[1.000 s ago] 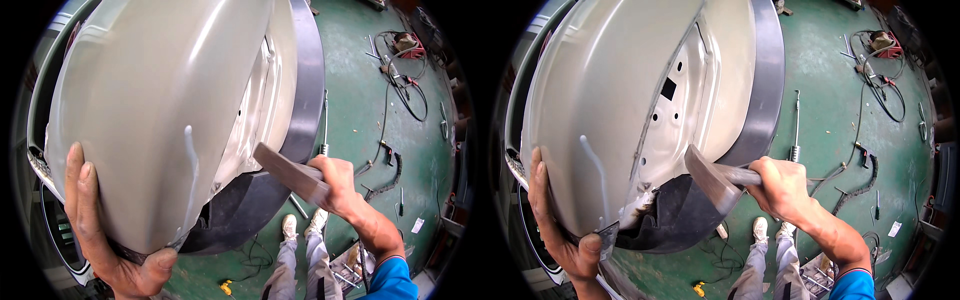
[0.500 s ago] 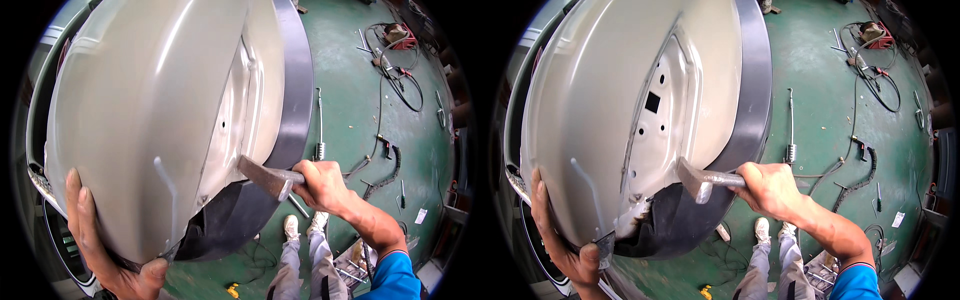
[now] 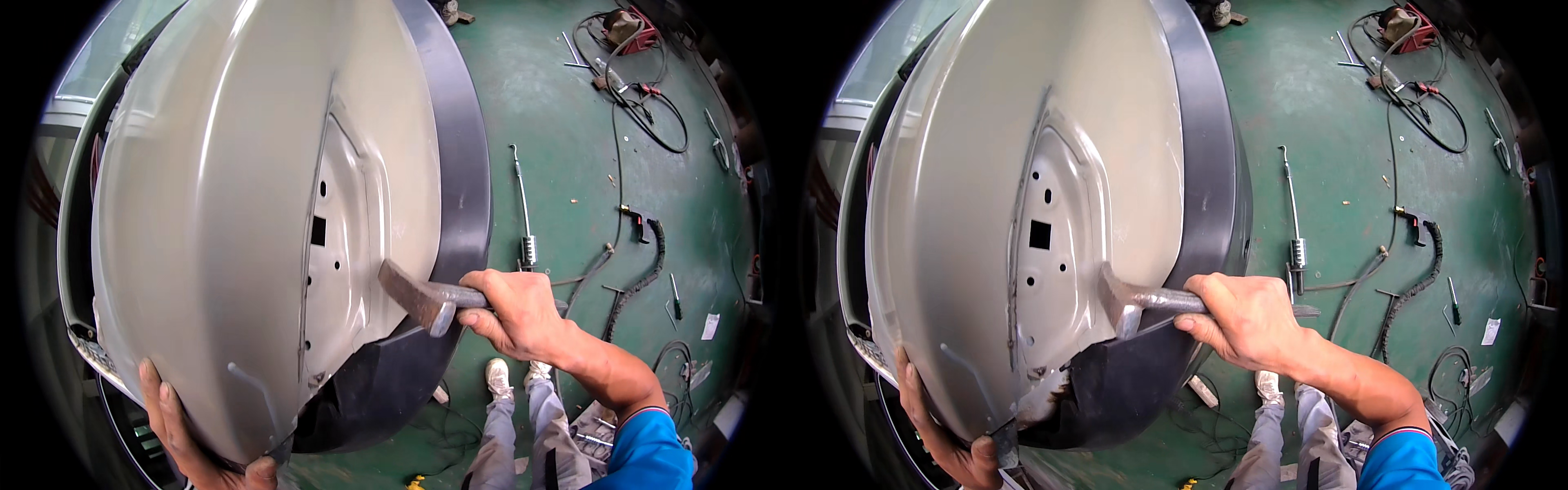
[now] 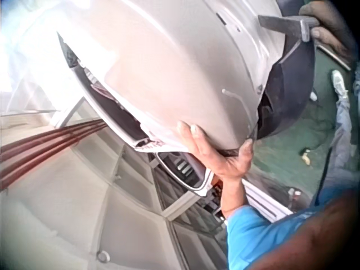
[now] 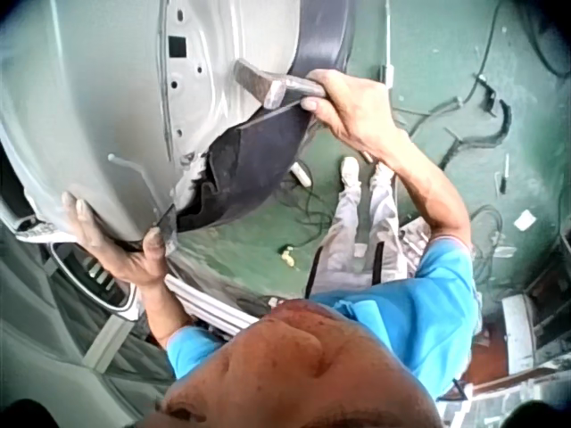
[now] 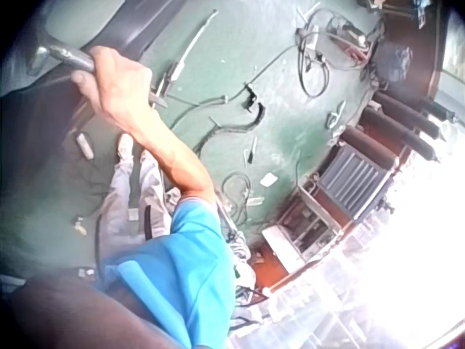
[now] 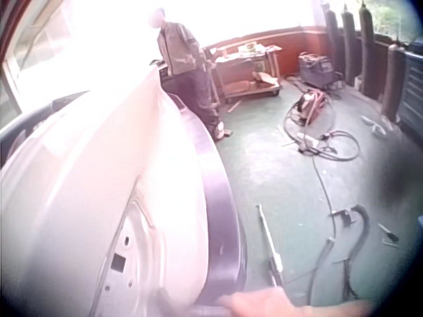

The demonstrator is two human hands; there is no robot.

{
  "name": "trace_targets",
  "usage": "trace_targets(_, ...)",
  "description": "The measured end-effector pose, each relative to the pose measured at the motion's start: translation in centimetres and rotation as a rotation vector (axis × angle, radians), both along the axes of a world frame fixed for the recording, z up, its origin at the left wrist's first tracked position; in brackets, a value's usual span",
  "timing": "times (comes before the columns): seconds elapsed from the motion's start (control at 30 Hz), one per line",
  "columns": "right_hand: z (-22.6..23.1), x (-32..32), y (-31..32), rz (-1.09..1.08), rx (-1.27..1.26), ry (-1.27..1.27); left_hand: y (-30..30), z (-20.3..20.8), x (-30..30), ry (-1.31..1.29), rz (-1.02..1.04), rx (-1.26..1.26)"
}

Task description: The person repairs a damaged white car bumper by using a hammer and dolly to flatten dents, then uses a red plastic trim tool to align the bumper edge. The person also uses a power sander to smooth the surface.

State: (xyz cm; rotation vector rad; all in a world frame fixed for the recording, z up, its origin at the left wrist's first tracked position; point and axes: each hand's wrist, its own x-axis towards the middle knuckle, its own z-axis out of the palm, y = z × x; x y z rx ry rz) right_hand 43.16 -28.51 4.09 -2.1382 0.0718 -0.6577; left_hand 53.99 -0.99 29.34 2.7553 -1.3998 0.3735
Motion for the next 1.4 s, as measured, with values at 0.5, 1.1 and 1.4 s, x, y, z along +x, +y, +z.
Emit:
trace_targets(0.5, 0.4, 7.0, -5.1, -0.238, -0.013, -0.188, 0.5, 0.2, 0.3, -0.009, 0.011, 0.016)
trace_targets(1.1, -0.2, 8.3, -5.2, -0.216, -0.204, -0.200, 2.7, -0.1, 0.7, 0.018, 0.088, 0.016)
trace_targets(1.4, -0.8, 8.9, -5.6, -0.202, -0.242, -0.236, 0.5, 0.7, 0.4, 0.016, 0.015, 0.043)
